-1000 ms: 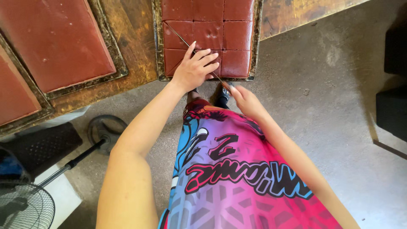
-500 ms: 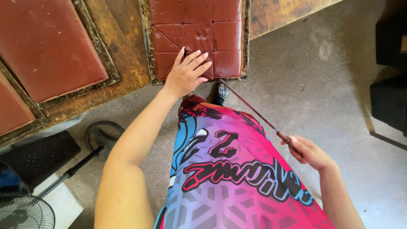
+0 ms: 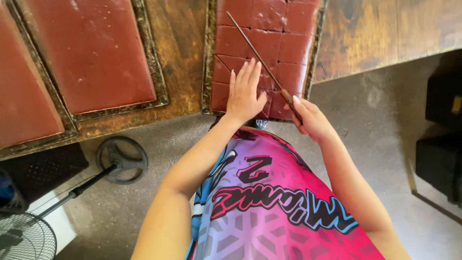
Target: The person cuts a large rectangular cake into smaller squares and triangles using a long knife on a wooden table.
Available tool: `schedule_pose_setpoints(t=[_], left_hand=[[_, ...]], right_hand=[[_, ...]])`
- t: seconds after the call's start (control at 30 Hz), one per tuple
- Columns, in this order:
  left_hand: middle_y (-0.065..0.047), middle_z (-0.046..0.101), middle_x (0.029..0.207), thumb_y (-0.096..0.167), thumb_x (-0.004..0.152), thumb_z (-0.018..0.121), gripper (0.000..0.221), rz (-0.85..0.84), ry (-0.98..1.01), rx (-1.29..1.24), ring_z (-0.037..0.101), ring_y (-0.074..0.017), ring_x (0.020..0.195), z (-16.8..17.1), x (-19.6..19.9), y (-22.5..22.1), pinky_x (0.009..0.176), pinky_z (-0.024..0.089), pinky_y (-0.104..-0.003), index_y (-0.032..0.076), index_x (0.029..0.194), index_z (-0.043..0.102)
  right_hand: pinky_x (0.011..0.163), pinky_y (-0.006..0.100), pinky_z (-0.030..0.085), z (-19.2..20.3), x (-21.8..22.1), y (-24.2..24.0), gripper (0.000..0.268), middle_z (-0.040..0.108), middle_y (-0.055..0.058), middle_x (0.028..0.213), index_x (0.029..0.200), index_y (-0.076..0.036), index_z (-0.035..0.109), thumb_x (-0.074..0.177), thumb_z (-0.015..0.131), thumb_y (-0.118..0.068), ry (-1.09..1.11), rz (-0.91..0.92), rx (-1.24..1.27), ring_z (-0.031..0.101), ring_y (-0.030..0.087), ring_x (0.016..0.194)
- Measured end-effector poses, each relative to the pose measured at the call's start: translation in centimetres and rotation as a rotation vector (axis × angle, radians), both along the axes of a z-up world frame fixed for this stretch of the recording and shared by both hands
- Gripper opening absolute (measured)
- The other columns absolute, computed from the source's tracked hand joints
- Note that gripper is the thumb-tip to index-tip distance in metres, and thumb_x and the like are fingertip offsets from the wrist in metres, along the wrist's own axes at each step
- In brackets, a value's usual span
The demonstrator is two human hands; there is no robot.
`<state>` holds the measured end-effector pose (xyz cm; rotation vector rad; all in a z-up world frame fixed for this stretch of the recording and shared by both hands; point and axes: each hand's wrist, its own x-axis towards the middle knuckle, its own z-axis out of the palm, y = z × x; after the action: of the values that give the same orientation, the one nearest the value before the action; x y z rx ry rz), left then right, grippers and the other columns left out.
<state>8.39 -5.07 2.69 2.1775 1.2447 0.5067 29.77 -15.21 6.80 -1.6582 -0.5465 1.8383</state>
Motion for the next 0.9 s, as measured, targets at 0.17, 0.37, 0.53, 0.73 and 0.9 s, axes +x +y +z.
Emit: schedule_pose_setpoints(t=[0.17,0.37,0.53,0.73,0.9], left_hand=[[-0.016,0.036,0.162,0.029,0.085,0.074,0.087,0.063,-0.013,-0.068,0.03,-0.0338,0.153,-0.8,-1.1,1.9,0.125,0.017,-0.061,0.003,0.157,0.033],[-0.017,0.037,0.163,0.031,0.087,0.072,0.086,0.065,-0.011,-0.077,0.03,-0.0337,0.154,-1.7,-2.2,2.6,0.126,0.015,-0.06,0.002,0.157,0.033],[-0.017,0.038,0.162,0.032,0.086,0.072,0.085,0.062,0.015,-0.088,0.03,-0.0337,0.153,-1.6,-2.4,2.8,0.126,0.016,-0.061,0.002,0.156,0.034],[-0.016,0.038,0.161,0.033,0.085,0.072,0.085,0.036,0.023,-0.103,0.029,-0.0342,0.153,-1.1,-2.7,2.9,0.124,0.016,-0.062,0.004,0.156,0.035],[-0.015,0.037,0.163,0.033,0.086,0.072,0.084,0.069,0.034,-0.058,0.029,-0.034,0.153,-1.3,-3.7,3.6,0.125,0.017,-0.062,0.006,0.156,0.036]], right_hand=[[0.038,0.026,0.024,0.3,-1.5,3.3,0.043,0.042,0.0,0.056,0.106,-0.007,0.06,0.108,0.039,-0.045,-0.047,0.07,-0.038,0.031,0.01,0.04],[0.038,0.025,0.024,-0.6,-1.4,4.4,0.042,0.041,-0.001,0.056,0.107,-0.007,0.06,0.109,0.039,-0.043,0.031,0.11,-0.042,0.031,0.009,0.04],[0.037,0.026,0.023,-1.2,-1.2,4.4,0.044,0.04,-0.001,0.054,0.107,-0.006,0.06,0.108,0.039,-0.045,-0.002,0.132,-0.06,0.03,0.009,0.038],[0.039,0.025,0.024,-1.2,-0.6,3.7,0.046,0.04,-0.001,0.054,0.109,-0.008,0.063,0.108,0.039,-0.046,-0.076,0.138,-0.093,0.032,0.009,0.04],[0.039,0.025,0.023,-3.6,-1.9,5.6,0.044,0.043,-0.003,0.057,0.108,-0.008,0.063,0.108,0.041,-0.046,-0.097,0.176,-0.005,0.032,0.008,0.042]])
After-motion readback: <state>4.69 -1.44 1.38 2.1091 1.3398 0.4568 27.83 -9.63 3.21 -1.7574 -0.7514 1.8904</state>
